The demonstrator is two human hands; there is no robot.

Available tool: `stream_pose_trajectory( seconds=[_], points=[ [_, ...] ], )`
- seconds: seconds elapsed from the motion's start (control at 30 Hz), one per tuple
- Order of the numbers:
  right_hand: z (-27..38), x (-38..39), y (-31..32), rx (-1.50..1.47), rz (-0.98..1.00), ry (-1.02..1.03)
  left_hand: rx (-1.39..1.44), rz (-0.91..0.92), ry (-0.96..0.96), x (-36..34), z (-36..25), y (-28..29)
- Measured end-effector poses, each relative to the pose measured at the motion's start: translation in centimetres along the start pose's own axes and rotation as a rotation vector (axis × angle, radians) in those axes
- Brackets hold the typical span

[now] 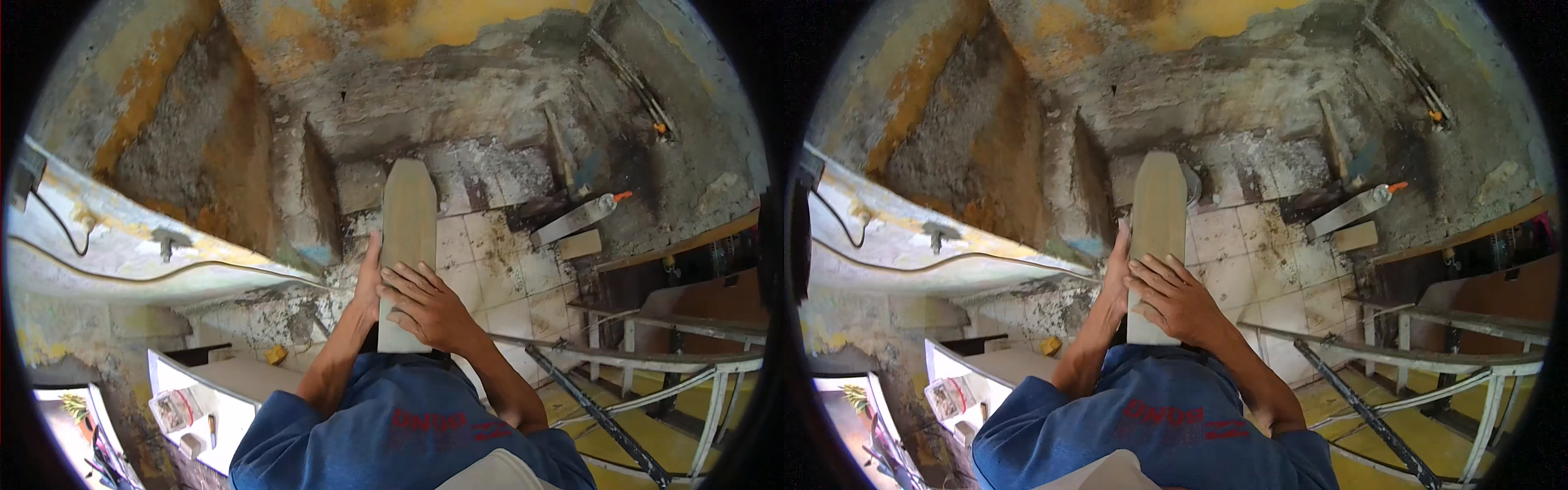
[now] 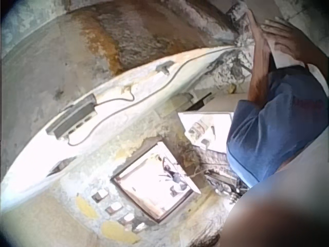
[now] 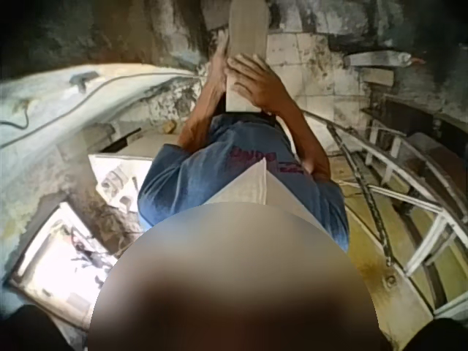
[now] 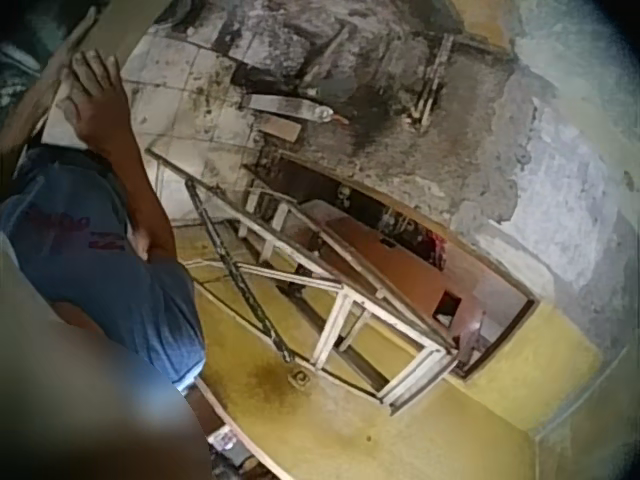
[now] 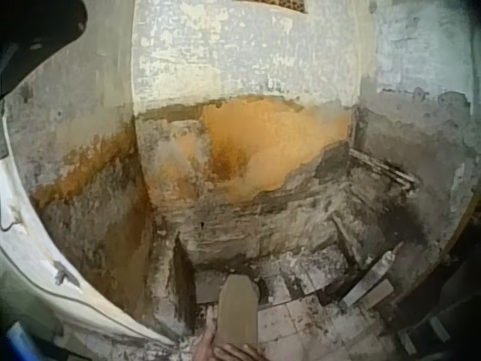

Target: The person applies cement plaster to a masonry wall using a trowel and a wooden float.

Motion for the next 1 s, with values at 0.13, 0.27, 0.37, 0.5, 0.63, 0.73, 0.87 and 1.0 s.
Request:
stream_pose_trajectory(
  seconds=[0.13,0.27,0.37,0.5,0.63,0.73,0.87,1.0],
  points=[
    [-8.6,-3.6,0.0,0.054,-0.027,-0.106,0.087,0.010,-0.053,-3.5,-3.7,4.0],
    [-16.9,-8.9,3.7,-0.107,-0.162,-0.350,-0.511,-0.214,-0.284,-8.4,-15.4,9.5],
    [-21.5,-12.1,4.0,-0.058,-0.090,-0.402,-0.861,-0.472,-0.428,-9.8,-25.1,11.4],
    [-27.9,-9.3,-3.2,-0.191,0.052,-0.720,-0.564,-0.677,-0.603,-5.0,-30.6,20.7],
    [-38.9,2.2,-11.3,-0.277,0.186,-1.124,-0.253,-0.922,-0.540,-6.4,-31.7,23.9],
    [-41.7,13.7,-17.5,-0.221,0.542,-1.182,-0.216,-0.979,-0.405,-9.0,-31.5,26.4],
    [-42.3,18.9,-20.9,-0.494,0.655,-1.388,0.014,-0.775,-0.222,-14.0,-27.2,28.4],
    [-51.4,14.8,-22.5,-0.343,0.499,-1.118,0.195,-0.731,-0.150,-20.3,-19.6,33.1]
  ],
)
Point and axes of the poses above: each hand's wrist, its own x-axis away from the middle knuckle, its own y-axis out of the back of the hand, z = x × y, the point moved 9 cm from there along -x, towards the middle knuckle, and after that the axes turned 5 degrees about x, right-handed, at the moved point
